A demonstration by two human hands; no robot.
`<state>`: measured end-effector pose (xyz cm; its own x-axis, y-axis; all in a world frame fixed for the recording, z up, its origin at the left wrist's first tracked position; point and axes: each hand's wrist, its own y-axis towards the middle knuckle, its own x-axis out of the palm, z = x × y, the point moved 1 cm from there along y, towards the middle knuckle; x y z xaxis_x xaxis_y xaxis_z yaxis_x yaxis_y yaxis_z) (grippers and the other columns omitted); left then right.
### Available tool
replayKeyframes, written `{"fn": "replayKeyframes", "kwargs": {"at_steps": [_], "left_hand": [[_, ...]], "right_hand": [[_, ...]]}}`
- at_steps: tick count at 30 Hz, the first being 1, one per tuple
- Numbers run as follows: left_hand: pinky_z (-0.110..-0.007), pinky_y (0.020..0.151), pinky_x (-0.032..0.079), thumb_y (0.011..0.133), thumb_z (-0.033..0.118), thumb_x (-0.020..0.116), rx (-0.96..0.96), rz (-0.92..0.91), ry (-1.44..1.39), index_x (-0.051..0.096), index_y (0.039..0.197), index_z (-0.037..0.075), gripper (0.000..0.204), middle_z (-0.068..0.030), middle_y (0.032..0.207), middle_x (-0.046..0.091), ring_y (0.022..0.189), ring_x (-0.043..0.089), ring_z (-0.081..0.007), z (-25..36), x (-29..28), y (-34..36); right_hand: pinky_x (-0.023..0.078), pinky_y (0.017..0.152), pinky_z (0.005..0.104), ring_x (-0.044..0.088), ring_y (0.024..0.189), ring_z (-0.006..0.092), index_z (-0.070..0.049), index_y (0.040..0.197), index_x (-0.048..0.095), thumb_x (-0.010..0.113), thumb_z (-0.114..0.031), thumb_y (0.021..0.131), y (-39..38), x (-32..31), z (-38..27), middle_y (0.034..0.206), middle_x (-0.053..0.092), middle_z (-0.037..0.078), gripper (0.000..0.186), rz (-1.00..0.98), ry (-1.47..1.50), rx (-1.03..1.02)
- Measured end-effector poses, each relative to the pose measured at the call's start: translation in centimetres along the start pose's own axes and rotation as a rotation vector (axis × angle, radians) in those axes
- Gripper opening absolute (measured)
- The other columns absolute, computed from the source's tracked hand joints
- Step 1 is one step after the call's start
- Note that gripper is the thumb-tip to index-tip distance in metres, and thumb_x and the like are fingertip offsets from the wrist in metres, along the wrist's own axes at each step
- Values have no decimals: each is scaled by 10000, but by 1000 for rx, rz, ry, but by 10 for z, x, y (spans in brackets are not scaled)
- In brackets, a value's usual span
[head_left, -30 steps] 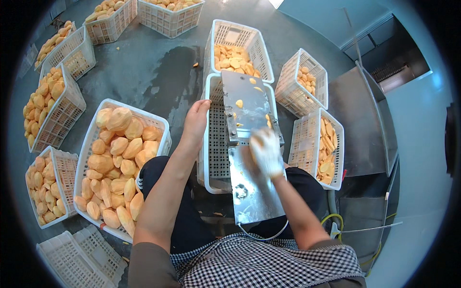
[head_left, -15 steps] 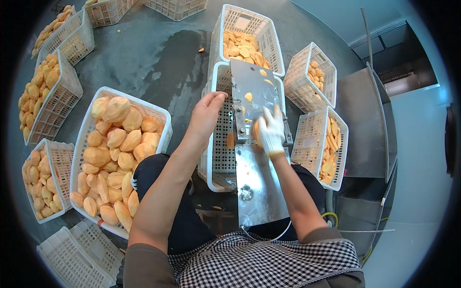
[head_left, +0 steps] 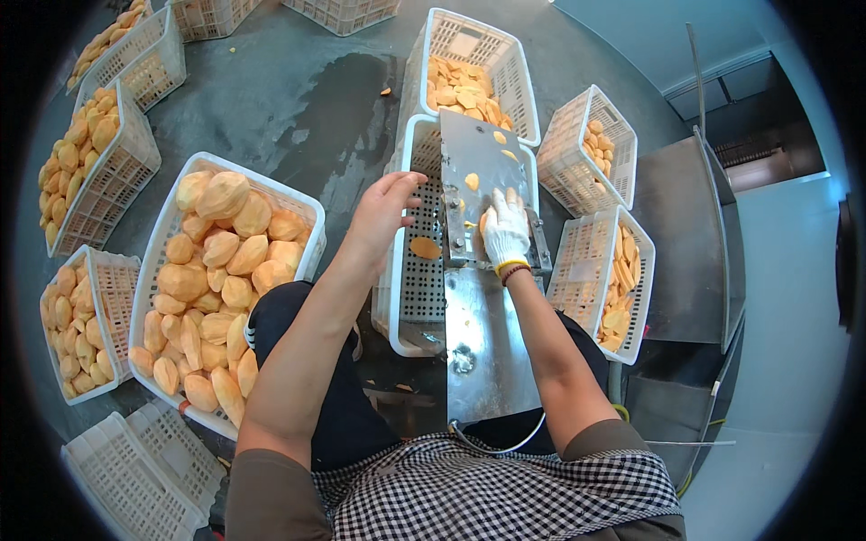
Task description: The person sits on the floor and uses a manual slicing machine to cut peeled sweet potatoes into thin slices. They pick up each potato, press it against the blade, and place the resulting slices into a white plastic basket. The person occasionally moves the basket to make space.
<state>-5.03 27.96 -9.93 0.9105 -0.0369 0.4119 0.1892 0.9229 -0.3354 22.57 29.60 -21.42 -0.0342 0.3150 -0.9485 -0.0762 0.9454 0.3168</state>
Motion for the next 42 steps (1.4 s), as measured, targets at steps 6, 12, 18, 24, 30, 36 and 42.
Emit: {"fn": "replayKeyframes", "kwargs": {"at_steps": [6,12,18,24,30,36,42], "left_hand": [[-298,851,429,988,321,480,61,38,27,641,1112,101,299,-10,1089,580,1019,537,-126,-6,-17,8],[-308,868,422,983,322,487,-53,68,-39,635,1116,91,304,-24,1092,576,1015,552,-145,-4,-27,-3],[-305,847,433,990,313,476,15,-33,-62,635,1086,99,284,2,996,608,972,558,-118,-5,-11,3],[-326,837,450,977,338,500,-13,-32,-127,633,1095,99,298,-21,1022,601,953,561,-147,-12,-15,-2],[-288,823,441,976,270,493,211,70,-132,630,1093,71,268,-5,1036,611,935,532,-113,0,-31,-16],[-282,884,464,966,208,534,545,462,143,635,1122,16,267,-75,1097,631,1015,601,-167,13,-133,-79],[-472,872,474,802,293,652,-290,718,1176,564,1185,19,479,-254,1118,593,1011,575,-424,-177,-323,-159]], "right_hand": [[348,1072,413,402,1306,390,-72,1267,550,498,-248,913,7,10,33,1387,454,209,398,-82,-193,-253],[327,1095,417,391,1312,418,-64,1312,535,542,-213,901,-27,-35,-1,1424,394,275,437,-242,527,-44],[277,1070,594,325,1348,460,-43,1342,497,456,-198,954,-71,-83,-43,1494,288,277,420,-174,-294,-75],[300,1076,495,363,1347,375,11,1364,429,486,-183,918,-57,-48,-25,1429,407,243,489,-168,105,44],[402,1038,439,475,1243,334,-6,1288,501,501,-134,903,-23,4,-1,1376,472,153,406,-11,-496,-248],[458,958,439,492,1202,341,-116,1329,495,464,-141,930,14,32,23,1355,477,146,401,-208,-456,-165],[379,1058,460,422,1271,413,-33,1301,498,506,-113,887,21,36,35,1409,432,194,422,90,-200,-358]]}}
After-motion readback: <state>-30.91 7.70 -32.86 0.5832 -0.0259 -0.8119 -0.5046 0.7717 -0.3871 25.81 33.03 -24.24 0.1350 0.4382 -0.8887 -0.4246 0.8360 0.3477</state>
